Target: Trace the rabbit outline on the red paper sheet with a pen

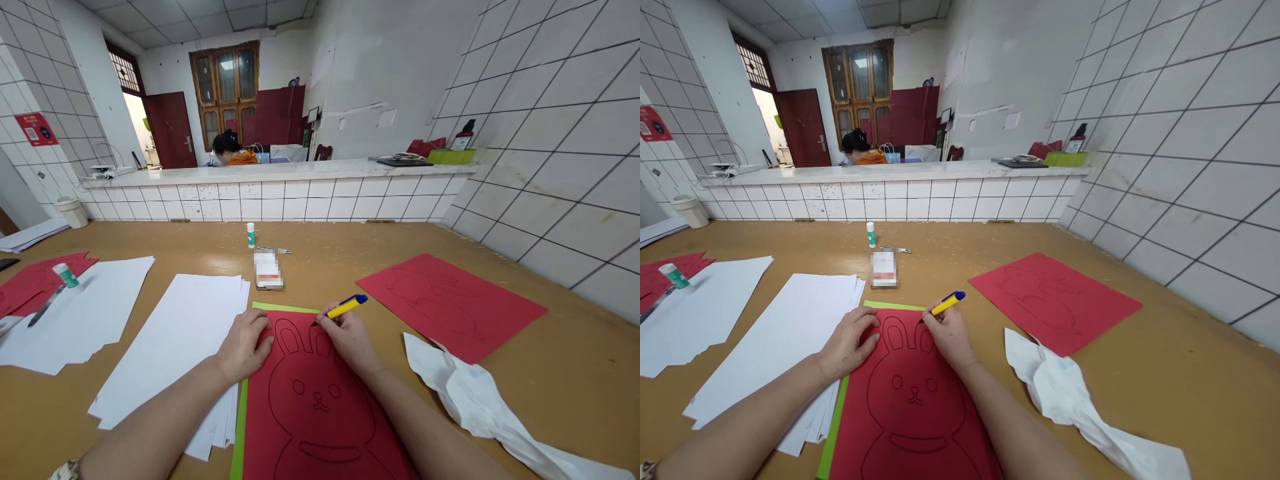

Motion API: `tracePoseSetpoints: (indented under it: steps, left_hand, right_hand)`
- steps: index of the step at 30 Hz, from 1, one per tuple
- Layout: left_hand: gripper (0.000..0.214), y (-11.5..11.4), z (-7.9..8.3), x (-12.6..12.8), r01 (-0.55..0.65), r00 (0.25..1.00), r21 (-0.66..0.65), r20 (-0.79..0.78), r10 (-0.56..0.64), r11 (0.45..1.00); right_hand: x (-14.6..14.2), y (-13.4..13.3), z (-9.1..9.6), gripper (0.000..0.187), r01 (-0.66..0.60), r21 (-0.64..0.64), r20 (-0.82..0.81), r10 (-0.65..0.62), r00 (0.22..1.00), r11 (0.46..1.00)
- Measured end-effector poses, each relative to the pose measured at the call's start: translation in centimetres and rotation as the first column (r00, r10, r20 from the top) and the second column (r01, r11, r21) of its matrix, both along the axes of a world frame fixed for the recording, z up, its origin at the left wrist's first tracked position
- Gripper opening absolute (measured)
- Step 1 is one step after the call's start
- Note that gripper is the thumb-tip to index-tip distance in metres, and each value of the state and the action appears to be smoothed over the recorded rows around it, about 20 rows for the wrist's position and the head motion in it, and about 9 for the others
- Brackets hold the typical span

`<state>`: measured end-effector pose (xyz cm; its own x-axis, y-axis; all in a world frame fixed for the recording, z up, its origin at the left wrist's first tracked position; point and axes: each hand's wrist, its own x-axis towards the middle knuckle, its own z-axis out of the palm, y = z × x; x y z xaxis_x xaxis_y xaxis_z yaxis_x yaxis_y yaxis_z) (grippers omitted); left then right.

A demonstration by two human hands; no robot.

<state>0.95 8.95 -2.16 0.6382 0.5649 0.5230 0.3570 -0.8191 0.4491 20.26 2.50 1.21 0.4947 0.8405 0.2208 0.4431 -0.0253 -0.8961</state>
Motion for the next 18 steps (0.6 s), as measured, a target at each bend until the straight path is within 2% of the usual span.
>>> tracePoseSetpoints:
  steps: [18]
  left_hand:
    - [0.013, 0.14, -0.24, -0.06, 0.002, 1.0, 0.019, 0.002, -0.002, 1.0]
  right_hand:
    - [0.17, 0.19, -0.44, 0.012, -0.006, 0.003, 0.036, 0.006, 0.999, 1.0]
